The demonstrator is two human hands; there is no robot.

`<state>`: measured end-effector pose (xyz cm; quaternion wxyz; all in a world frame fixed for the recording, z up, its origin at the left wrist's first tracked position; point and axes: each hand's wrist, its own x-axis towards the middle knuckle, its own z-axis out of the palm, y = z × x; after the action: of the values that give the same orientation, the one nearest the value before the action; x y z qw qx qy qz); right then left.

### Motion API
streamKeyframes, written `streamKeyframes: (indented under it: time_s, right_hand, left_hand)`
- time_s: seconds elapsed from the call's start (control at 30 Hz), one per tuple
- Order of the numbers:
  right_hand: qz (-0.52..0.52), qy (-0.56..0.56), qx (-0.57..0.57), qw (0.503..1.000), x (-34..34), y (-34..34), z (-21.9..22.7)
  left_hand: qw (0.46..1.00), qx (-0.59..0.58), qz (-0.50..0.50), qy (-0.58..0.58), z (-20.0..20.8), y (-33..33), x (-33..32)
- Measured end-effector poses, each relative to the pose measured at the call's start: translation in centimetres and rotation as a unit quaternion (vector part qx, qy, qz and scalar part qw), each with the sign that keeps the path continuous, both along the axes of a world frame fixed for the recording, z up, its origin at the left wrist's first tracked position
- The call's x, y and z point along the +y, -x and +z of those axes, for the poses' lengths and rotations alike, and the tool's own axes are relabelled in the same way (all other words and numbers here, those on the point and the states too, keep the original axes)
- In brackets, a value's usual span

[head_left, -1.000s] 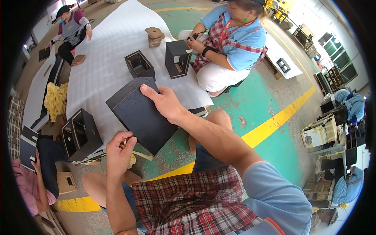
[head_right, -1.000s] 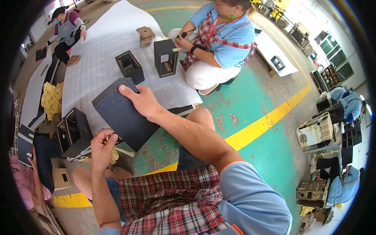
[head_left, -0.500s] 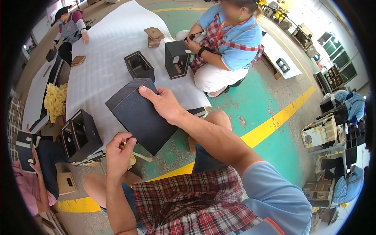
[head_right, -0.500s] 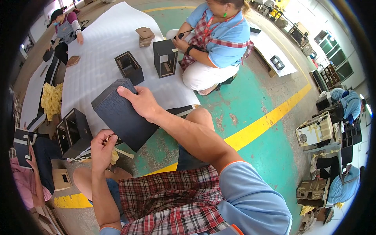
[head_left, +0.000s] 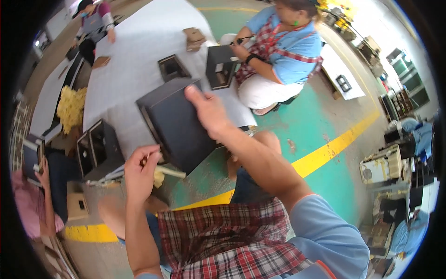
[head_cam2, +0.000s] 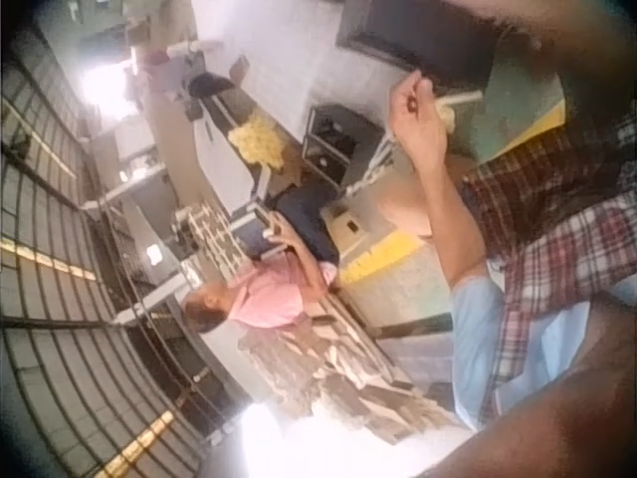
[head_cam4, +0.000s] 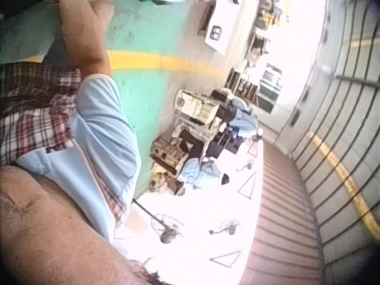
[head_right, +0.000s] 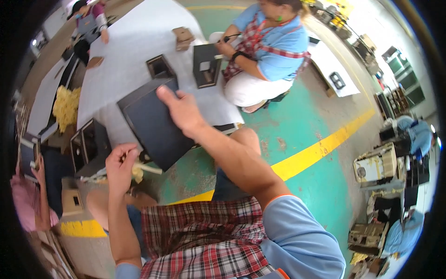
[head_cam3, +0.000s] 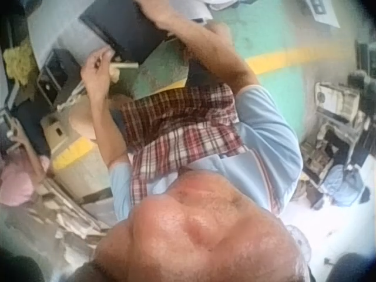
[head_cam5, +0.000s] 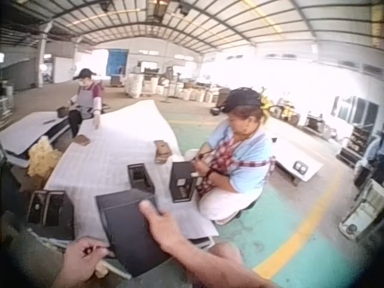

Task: Assembling and taping small wooden storage boxes.

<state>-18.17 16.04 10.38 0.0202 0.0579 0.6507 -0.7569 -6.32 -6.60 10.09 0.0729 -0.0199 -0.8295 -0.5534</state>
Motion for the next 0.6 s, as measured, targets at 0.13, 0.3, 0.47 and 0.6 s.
streamKeyframes:
  time_s: [0.13,0.3,0.47,0.6]
  right_hand:
    - [-0.034,0.086,-0.009,0.996,1.8,0.7,1.3]
    - [-0.045,0.159,-0.021,0.986,2.3,1.5,1.3]
    - [-0.036,0.242,-0.034,0.969,3.4,1.8,1.6]
    - [0.089,0.354,0.025,0.930,5.9,3.2,-1.3]
  left_hand:
    - [0.991,0.053,0.024,-0.123,-0.1,0.6,-0.2]
    - [0.986,0.045,0.038,-0.158,-0.1,0.5,-2.2]
    - [0.995,-0.027,0.001,-0.097,-0.1,0.2,-1.7]
    - [0.991,-0.063,-0.073,-0.097,0.4,-0.4,-0.6]
